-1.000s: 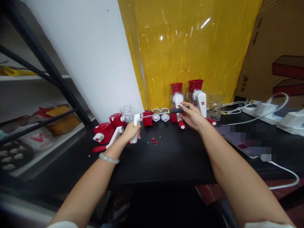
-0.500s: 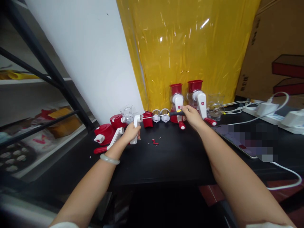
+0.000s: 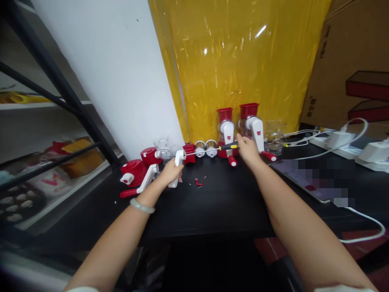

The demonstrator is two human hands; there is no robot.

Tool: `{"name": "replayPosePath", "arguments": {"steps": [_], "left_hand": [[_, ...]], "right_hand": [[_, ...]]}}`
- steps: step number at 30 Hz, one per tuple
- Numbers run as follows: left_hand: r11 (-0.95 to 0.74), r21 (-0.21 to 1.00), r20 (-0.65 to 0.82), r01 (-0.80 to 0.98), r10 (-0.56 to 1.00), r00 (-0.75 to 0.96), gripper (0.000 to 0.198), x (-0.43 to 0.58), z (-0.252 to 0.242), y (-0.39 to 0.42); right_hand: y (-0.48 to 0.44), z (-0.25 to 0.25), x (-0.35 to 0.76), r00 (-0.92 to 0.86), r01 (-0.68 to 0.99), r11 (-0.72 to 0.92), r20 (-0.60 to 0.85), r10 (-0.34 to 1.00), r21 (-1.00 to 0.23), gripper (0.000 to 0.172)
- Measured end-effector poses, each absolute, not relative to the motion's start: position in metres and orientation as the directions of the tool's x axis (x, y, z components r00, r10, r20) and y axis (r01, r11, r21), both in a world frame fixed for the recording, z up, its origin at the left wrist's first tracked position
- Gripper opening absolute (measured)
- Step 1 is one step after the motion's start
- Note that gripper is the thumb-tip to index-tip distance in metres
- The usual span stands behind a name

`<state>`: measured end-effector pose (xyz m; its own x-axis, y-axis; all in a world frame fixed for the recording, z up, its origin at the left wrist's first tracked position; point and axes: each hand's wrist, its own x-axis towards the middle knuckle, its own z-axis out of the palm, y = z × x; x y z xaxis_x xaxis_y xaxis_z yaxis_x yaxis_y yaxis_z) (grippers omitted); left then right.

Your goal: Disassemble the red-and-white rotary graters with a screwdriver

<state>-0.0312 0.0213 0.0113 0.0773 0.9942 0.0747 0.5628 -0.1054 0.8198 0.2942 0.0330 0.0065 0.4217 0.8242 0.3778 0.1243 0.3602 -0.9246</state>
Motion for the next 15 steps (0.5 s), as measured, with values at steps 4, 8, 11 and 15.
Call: {"name": "replayPosePath", "arguments": {"steps": [4,8,11,15], "left_hand": [[-0.104,0.825,0.069,0.556,0.994,0.083,0.02,-0.031,0.011,0.02],[-0.106,0.846,0.082,0.522,0.994,0.068,0.016,-0.031,0.017,0.017],[-0.115,0.866,0.099,0.487,0.993,0.058,0.016,-0.03,0.021,0.015],[-0.081,0.913,0.06,0.399,0.996,0.065,0.016,-0.027,0.022,0.014]], "right_hand": [[0.035,0.005,0.292,0.413,0.037,0.395,0.374,0.83,-0.918,0.048],[0.033,0.008,0.286,0.427,-0.003,0.432,0.39,0.816,-0.902,0.04],[0.03,0.012,0.28,0.412,-0.123,0.461,0.377,0.829,-0.879,0.037],[0.025,0.019,0.277,0.345,-0.27,0.461,0.362,0.866,-0.846,0.033]]}}
